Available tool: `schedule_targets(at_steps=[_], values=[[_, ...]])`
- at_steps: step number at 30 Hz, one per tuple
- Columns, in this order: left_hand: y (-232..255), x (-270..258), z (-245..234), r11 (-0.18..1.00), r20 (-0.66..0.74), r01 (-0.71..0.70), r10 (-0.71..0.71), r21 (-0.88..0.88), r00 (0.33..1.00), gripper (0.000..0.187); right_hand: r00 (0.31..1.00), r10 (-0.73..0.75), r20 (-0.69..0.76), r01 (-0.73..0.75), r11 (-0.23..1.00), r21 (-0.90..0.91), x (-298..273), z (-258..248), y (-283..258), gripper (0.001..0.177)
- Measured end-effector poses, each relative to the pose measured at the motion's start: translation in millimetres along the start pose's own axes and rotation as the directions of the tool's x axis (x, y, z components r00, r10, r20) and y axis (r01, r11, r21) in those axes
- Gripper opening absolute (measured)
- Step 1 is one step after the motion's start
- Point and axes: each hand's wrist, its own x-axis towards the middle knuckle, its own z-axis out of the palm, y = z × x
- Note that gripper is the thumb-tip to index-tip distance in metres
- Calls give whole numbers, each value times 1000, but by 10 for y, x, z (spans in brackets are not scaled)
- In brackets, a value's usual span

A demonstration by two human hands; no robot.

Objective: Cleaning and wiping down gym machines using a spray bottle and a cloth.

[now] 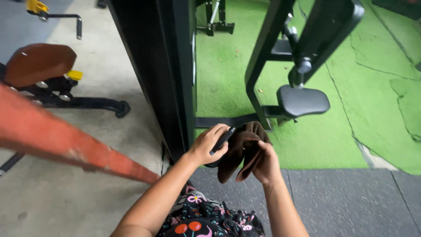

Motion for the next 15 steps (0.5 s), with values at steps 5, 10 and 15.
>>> schedule_targets(at_steps=[5, 10, 15], values=[[-339, 358, -364, 989, -188, -68, 92, 129, 978, 35, 997, 23, 79, -35, 989, 146, 495, 607, -335, 48], [-643, 641, -788, 950, -254, -107, 185, 294, 949, 31, 975, -106, 197, 78, 987, 144, 911, 1061, -632, 50], [-689, 788, -1225, 907, -302, -125, 261, 403, 917, 31, 956, -136, 259, 112, 988, 105, 1355, 1517, -841, 56]])
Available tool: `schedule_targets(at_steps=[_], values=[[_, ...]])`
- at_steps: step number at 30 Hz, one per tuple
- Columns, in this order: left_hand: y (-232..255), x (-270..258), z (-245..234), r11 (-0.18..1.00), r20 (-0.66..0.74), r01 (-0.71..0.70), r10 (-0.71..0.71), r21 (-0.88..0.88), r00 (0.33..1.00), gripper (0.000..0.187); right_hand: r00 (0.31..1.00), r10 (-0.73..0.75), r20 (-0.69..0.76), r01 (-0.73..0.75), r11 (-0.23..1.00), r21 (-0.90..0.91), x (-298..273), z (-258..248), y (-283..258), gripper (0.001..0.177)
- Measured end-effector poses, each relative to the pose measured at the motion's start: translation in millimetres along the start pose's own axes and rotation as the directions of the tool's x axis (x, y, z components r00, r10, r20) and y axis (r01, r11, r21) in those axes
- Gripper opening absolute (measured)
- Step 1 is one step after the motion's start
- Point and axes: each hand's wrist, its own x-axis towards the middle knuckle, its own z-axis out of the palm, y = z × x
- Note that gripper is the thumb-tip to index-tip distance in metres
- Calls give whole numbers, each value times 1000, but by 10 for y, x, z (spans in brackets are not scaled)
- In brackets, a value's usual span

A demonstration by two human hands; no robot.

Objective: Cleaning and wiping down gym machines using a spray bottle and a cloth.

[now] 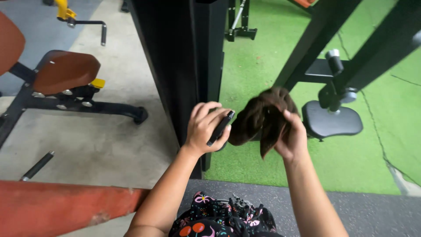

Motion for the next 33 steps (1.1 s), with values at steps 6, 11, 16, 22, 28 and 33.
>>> schedule_targets(at_steps=[6, 11, 16, 22, 28, 33], values=[[-310, 159, -145, 983, -67, 29, -18, 179, 998, 30, 994, 51, 101, -32, 984, -177, 701, 960, -141, 54], [-528, 162, 109, 970, -24, 186, -185, 155, 982, 34, 807, -270, 525, 543, 689, -480, 1493, 1348, 13, 50], [-760, 77, 445, 918, 19, 260, -279, 300, 960, 37, 825, -303, 477, 565, 419, -711, 2616, 352, 949, 55], [-896, 54, 643, 838, -99, 203, -177, 506, 979, 35, 946, -163, 280, 317, 634, -706, 2829, 31, 1077, 79], [-951, 66, 687, 810, -134, 185, -132, 556, 982, 35, 880, -275, 387, 474, 565, -675, 2840, 436, 875, 71], [-927, 77, 674, 799, -138, 195, -141, 569, 980, 34, 783, -357, 508, 616, 556, -558, 3582, 865, 489, 61]])
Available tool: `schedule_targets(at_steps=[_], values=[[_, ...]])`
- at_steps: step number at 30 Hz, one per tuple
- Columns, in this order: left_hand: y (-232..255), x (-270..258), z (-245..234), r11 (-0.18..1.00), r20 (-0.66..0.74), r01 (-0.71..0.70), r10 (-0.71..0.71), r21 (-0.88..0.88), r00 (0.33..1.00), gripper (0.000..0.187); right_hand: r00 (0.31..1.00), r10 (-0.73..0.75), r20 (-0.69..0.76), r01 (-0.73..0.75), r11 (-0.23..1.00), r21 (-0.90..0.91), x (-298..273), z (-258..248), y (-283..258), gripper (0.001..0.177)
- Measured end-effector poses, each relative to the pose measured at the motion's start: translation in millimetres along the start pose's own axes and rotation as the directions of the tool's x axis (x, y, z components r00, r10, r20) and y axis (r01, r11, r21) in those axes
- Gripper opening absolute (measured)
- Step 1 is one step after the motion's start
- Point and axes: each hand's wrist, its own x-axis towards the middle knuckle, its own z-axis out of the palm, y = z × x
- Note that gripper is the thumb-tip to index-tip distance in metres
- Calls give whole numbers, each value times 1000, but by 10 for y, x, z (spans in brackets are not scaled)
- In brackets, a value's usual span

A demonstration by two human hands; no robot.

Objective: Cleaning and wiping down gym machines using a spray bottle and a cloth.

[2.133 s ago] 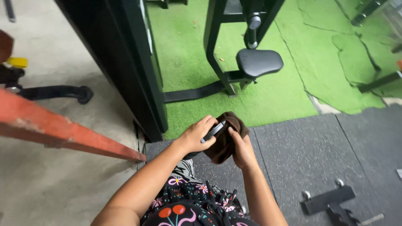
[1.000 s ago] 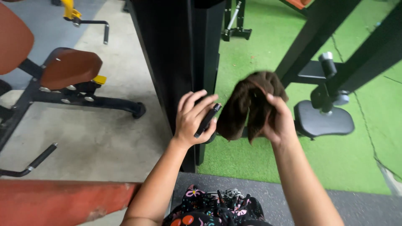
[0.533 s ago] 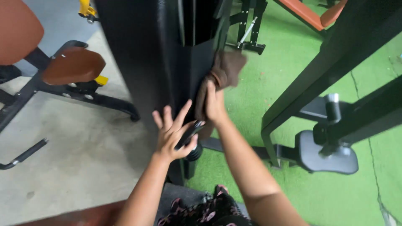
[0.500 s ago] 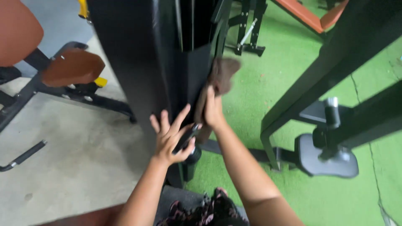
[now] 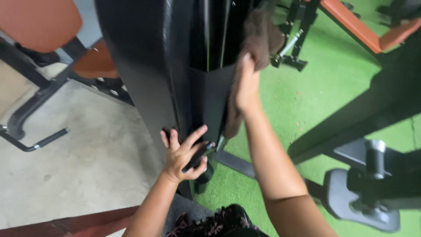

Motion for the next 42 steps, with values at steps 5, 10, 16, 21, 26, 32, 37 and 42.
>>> schedule_targets(at_steps=[5, 10, 16, 21, 26, 32, 37, 42], values=[[-16, -60, 38, 1000, -6, -7, 7, -11, 1000, 34, 998, 29, 58, -46, 945, 325, 514, -38, 213, 75], [-46, -31, 16, 999, -1, -16, 16, -28, 1000, 34, 986, 135, -101, -113, 973, 201, 74, 104, -193, 78], [-48, -55, -17, 995, 39, -20, 24, -97, 999, 35, 1000, 12, 1, -12, 993, -117, -1188, 96, 250, 61], [-80, -91, -86, 987, 73, -22, 34, -159, 997, 35, 944, -105, 311, 249, 848, -468, -2072, -180, 930, 48], [-120, -161, -248, 945, 181, 15, 47, -326, 982, 35, 940, 274, 202, -223, 945, -241, -2471, -201, 1054, 52], [-87, -403, -400, 914, 268, 87, 25, -397, 963, 34, 727, 675, 128, -686, 703, 189, -2828, -101, 1099, 56], [-131, -564, -475, 882, 305, 124, 23, -454, 952, 33, 599, 738, 310, -679, 264, 685, -2403, -196, 1020, 44], [-273, -810, -375, 867, 293, 125, 25, -483, 956, 36, 655, 728, 205, -563, 289, 774, -2059, 111, 174, 32]])
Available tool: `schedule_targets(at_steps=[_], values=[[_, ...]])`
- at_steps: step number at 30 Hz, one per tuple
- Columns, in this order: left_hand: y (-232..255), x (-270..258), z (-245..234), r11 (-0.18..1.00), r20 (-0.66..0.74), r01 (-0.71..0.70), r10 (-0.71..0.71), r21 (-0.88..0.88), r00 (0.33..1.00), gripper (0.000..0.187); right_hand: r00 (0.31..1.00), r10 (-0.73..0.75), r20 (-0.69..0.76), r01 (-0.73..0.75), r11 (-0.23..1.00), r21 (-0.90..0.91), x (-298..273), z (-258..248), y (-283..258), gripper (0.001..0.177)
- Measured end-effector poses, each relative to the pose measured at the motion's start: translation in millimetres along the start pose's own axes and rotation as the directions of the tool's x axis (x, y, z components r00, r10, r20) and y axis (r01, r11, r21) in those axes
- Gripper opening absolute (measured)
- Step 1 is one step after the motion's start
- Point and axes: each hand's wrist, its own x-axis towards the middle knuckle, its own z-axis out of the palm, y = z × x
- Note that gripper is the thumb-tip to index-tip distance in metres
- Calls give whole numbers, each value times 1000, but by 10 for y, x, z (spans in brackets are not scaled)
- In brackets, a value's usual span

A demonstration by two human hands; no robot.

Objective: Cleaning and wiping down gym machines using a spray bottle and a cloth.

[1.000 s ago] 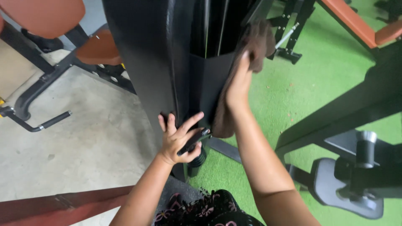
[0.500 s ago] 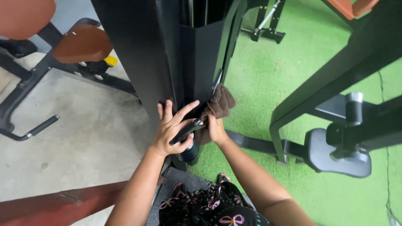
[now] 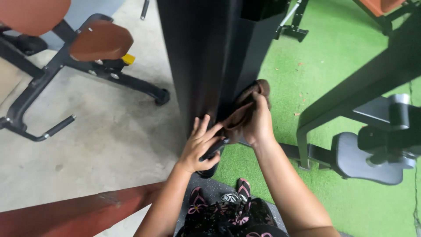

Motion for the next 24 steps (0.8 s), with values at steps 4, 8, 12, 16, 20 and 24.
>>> schedule_targets(at_steps=[4, 8, 12, 16, 20, 24], values=[[65, 14, -38, 1000, 24, 3, -3, -2, 1000, 39, 968, -201, -153, 139, 930, -341, -31, -137, 376, 49], [161, 44, -104, 999, 67, 50, -50, -11, 997, 37, 938, -150, -313, 42, 944, -327, -93, -250, 732, 55], [241, -24, -105, 996, 78, 89, -88, -9, 993, 38, 934, 86, -346, -164, 966, -202, 134, -732, 778, 68], [361, -143, -38, 991, 115, 135, -134, -5, 984, 37, 918, 356, -175, -373, 925, -76, 292, -973, 439, 76], [410, -163, 86, 982, 110, 186, -189, 40, 976, 36, 845, 470, -256, -489, 872, -16, -95, 82, -180, 67], [490, -163, 279, 971, 70, 230, -235, 66, 970, 36, 872, 388, -299, -425, 903, -66, 184, -480, 129, 66]])
